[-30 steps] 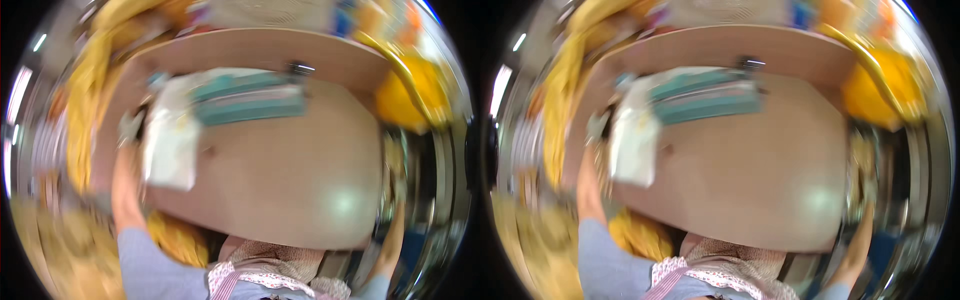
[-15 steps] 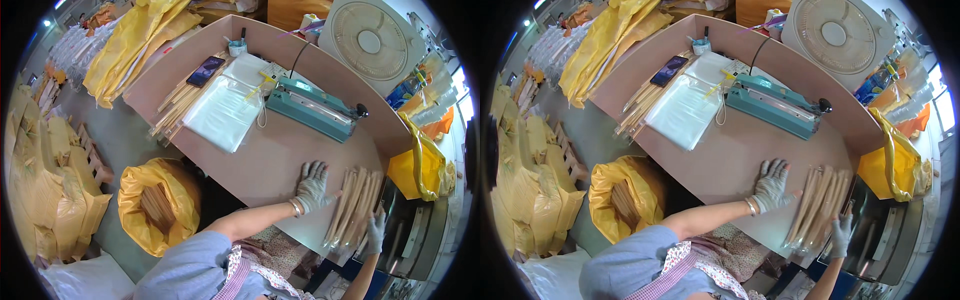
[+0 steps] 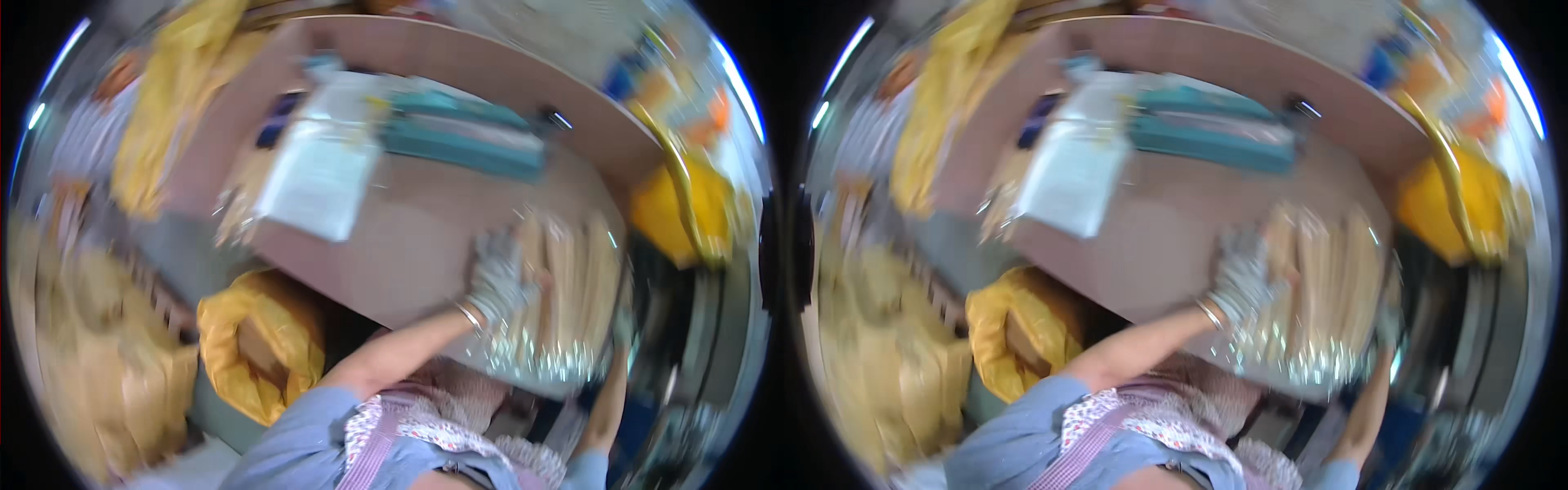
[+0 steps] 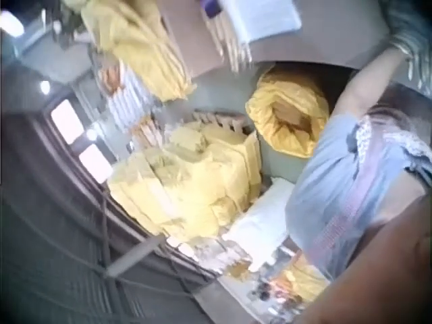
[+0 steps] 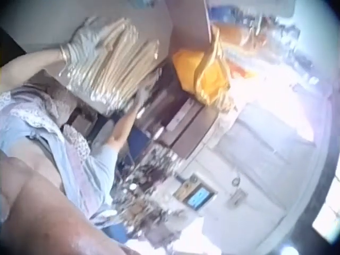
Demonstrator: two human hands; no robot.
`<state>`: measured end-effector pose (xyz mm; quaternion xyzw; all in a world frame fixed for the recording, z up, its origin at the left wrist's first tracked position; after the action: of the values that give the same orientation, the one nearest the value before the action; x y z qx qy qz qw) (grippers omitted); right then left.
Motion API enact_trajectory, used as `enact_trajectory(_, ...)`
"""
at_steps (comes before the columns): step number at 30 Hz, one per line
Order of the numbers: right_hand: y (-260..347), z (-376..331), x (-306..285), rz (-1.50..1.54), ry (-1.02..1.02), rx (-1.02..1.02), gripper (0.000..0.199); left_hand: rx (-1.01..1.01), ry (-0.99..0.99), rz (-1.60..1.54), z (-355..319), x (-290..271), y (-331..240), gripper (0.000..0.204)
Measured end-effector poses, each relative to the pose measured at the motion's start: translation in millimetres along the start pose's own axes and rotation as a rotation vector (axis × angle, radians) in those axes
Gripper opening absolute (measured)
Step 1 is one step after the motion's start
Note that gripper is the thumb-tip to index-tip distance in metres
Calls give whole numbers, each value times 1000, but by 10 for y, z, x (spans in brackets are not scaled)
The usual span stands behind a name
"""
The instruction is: Packaging large bundles of wooden sticks into plastic bags and sealing them with a heat sealer.
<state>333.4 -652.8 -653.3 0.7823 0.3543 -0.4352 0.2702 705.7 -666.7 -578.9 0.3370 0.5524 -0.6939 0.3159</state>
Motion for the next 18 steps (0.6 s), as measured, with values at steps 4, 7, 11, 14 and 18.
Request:
enact_trajectory(4,449,-521,-407,482,-124,-365,49,37,-135,-122,60,-101,-15,93)
enact_trajectory(7,708,-880,-615,-43,-517,-393,33,-24,3,-230,164,77,-241,95)
enact_trajectory(11,857,-1100,-509,-144,-863,-270,38,-220,98,-309,171,277,-466,103)
enact_trajectory(14,1224,-1253,-331,12,-723,-236,46,-361,150,-472,141,357,-457,110)
enact_trajectory(18,1647,-1552,72,431,-374,-255,55,-445,58,-754,33,238,-232,112)
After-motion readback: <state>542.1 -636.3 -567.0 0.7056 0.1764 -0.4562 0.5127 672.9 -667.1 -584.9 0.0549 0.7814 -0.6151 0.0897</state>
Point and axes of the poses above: each hand's wrist, its own z-axis towards the middle knuckle, its own x-axis out of the palm, y = z × x, the point moved 9 cm from there along z, towards the middle knuckle, and after that the axes turned 8 degrees about -z, right-handed, at the moved point
